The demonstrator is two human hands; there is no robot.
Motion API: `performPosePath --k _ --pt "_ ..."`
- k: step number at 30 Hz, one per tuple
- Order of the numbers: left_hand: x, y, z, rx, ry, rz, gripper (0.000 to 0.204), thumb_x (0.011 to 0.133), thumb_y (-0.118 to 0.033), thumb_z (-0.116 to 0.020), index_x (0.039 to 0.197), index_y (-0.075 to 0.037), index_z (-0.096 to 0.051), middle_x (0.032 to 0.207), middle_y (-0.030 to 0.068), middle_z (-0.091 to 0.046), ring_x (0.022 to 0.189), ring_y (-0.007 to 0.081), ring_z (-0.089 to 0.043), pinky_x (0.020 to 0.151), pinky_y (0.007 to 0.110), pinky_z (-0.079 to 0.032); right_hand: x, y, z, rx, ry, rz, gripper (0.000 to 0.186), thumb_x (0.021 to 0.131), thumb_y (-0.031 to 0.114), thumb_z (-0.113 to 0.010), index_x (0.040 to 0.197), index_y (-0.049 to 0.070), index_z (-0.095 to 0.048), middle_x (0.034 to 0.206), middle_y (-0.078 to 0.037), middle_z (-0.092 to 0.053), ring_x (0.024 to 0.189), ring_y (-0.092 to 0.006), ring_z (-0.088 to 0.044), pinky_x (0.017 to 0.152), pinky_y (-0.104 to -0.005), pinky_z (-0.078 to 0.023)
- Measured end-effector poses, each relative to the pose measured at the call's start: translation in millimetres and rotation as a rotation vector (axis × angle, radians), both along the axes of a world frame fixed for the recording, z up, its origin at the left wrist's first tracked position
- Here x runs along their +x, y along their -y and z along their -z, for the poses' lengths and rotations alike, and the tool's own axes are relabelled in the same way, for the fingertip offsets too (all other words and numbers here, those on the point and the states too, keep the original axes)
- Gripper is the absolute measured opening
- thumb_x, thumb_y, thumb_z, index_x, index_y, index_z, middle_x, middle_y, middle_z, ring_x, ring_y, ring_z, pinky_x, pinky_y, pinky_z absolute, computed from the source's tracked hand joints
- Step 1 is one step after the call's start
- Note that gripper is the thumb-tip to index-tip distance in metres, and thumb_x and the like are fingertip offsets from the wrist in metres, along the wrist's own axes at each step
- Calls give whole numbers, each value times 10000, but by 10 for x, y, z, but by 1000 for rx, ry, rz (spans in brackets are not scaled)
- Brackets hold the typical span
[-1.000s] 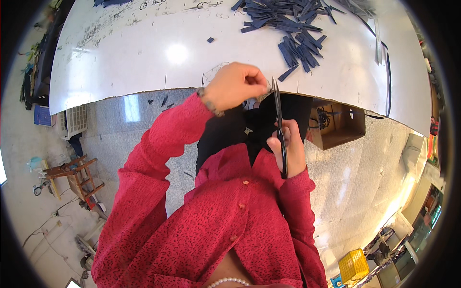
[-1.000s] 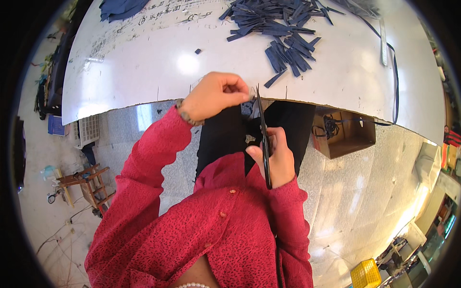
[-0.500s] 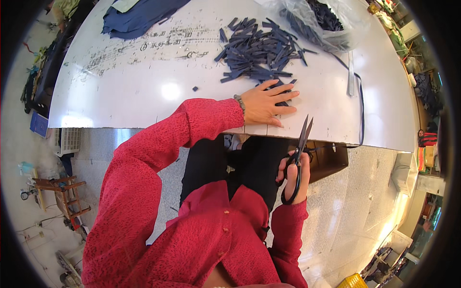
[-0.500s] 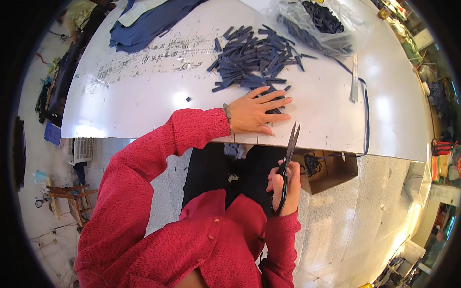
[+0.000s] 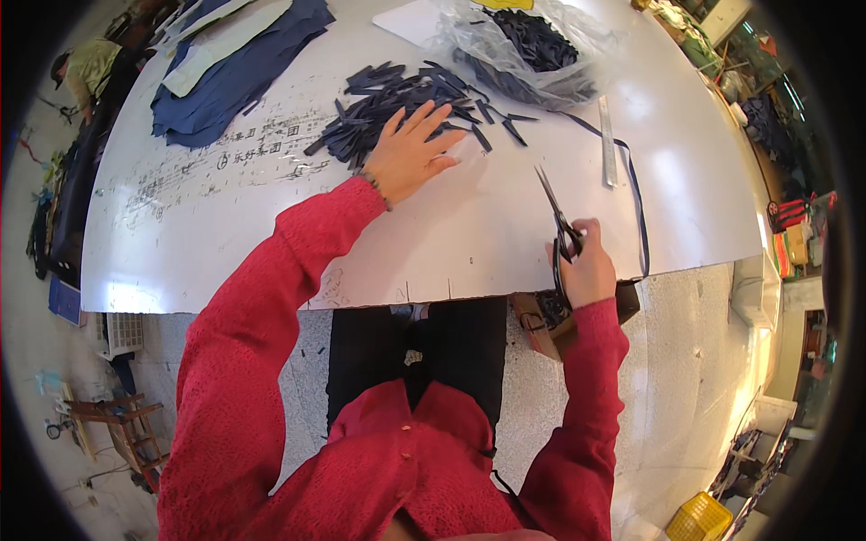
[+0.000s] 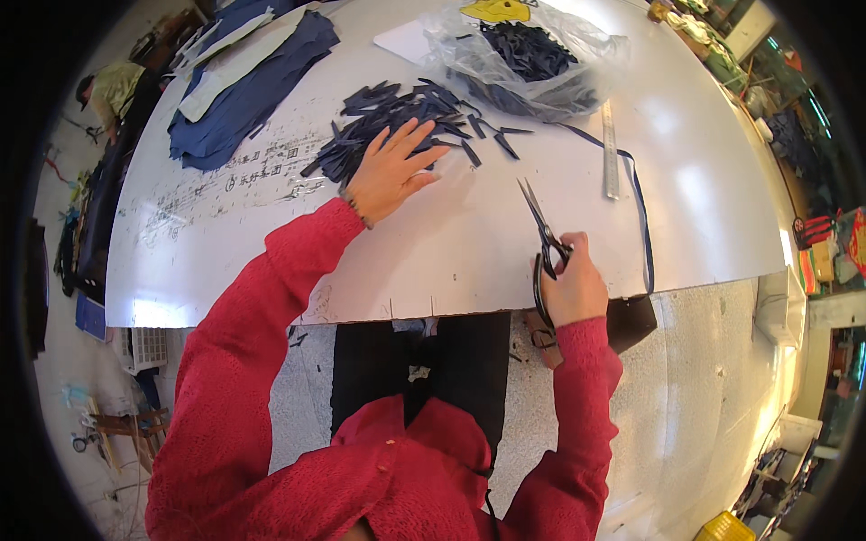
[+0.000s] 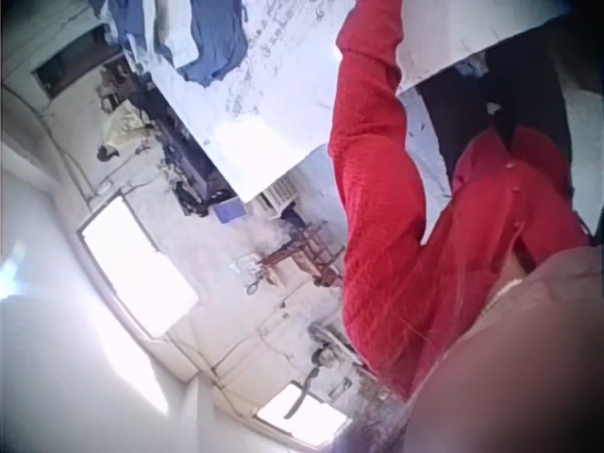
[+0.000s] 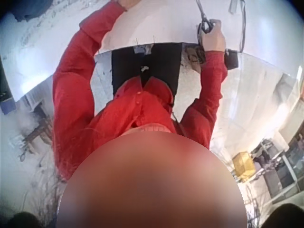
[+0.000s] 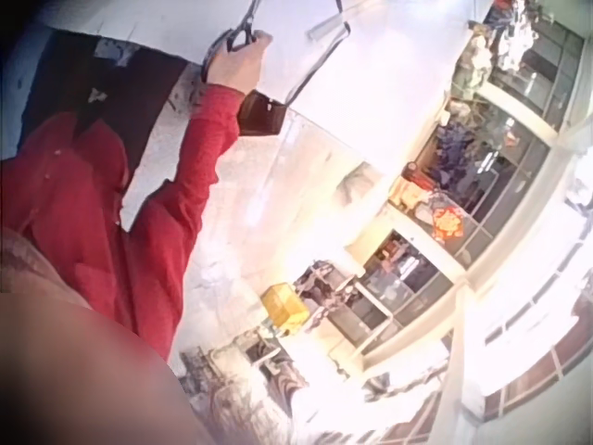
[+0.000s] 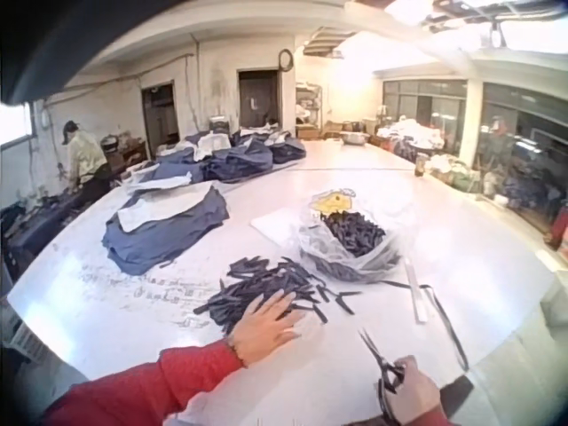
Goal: Cutting small blue fabric strips from a larger piece using scissors.
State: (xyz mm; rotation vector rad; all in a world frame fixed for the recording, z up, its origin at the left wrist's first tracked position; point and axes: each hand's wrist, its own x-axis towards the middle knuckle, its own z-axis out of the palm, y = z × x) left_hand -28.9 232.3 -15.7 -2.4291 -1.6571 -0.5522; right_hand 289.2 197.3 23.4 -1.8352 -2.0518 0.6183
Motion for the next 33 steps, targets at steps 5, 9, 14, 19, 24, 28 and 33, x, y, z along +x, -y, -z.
performPosePath --k 5,9,14,19,24,28,33 --pt "284 709 -59 -198 265 128 393 895 -173 -586 1260 -36 -540 1366 180 -474 1283 362 -422 1066 404 -345 47 -363 193 237 220 -145 448 763 261 -705 1115 74 -501 954 -155 -609 875 -316 -614 750 -406 -500" --pt "451 1109 -13 -362 211 112 456 870 -148 -605 1297 -22 -504 1397 182 -441 1300 358 -403 1076 406 -333 62 -517 243 287 335 -254 448 811 281 -683 1156 65 -496 1012 -164 -606 968 -324 -602 799 -407 -508" --pt "558 1213 -15 -256 100 49 526 838 -165 -639 1308 4 -471 1405 201 -419 1279 382 -411 1058 414 -343 79 -623 241 268 386 -282 440 846 309 -664 1189 85 -500 1067 -146 -595 987 -301 -603 827 -397 -519" --pt "863 1218 26 -283 178 6 522 838 -127 -631 1310 19 -464 1404 214 -417 1285 386 -406 1067 416 -332 237 -643 355 353 335 -366 439 838 352 -667 1166 89 -541 1095 -120 -593 1043 -282 -579 839 -385 -518" --pt "1279 1146 24 -215 184 12 486 854 -112 -605 1296 31 -461 1404 214 -418 1299 379 -397 1078 410 -320 438 -518 330 365 97 -377 325 828 250 -658 1078 72 -552 1073 -99 -592 1041 -278 -560 837 -373 -496" --pt "1485 1106 -59 -219 457 -14 215 844 -66 -599 1038 14 -551 1142 183 -562 1097 353 -527 932 381 -417 928 -703 208 495 -106 -143 227 816 211 -670 956 67 -564 1030 -97 -598 996 -291 -566 827 -387 -488" --pt "1714 1063 -66 -276 645 0 68 829 -35 -611 844 -8 -550 896 132 -575 842 315 -556 730 355 -453 1397 -1245 382 438 293 240 214 845 222 -652 976 65 -588 958 -89 -605 927 -281 -577 804 -381 -484"
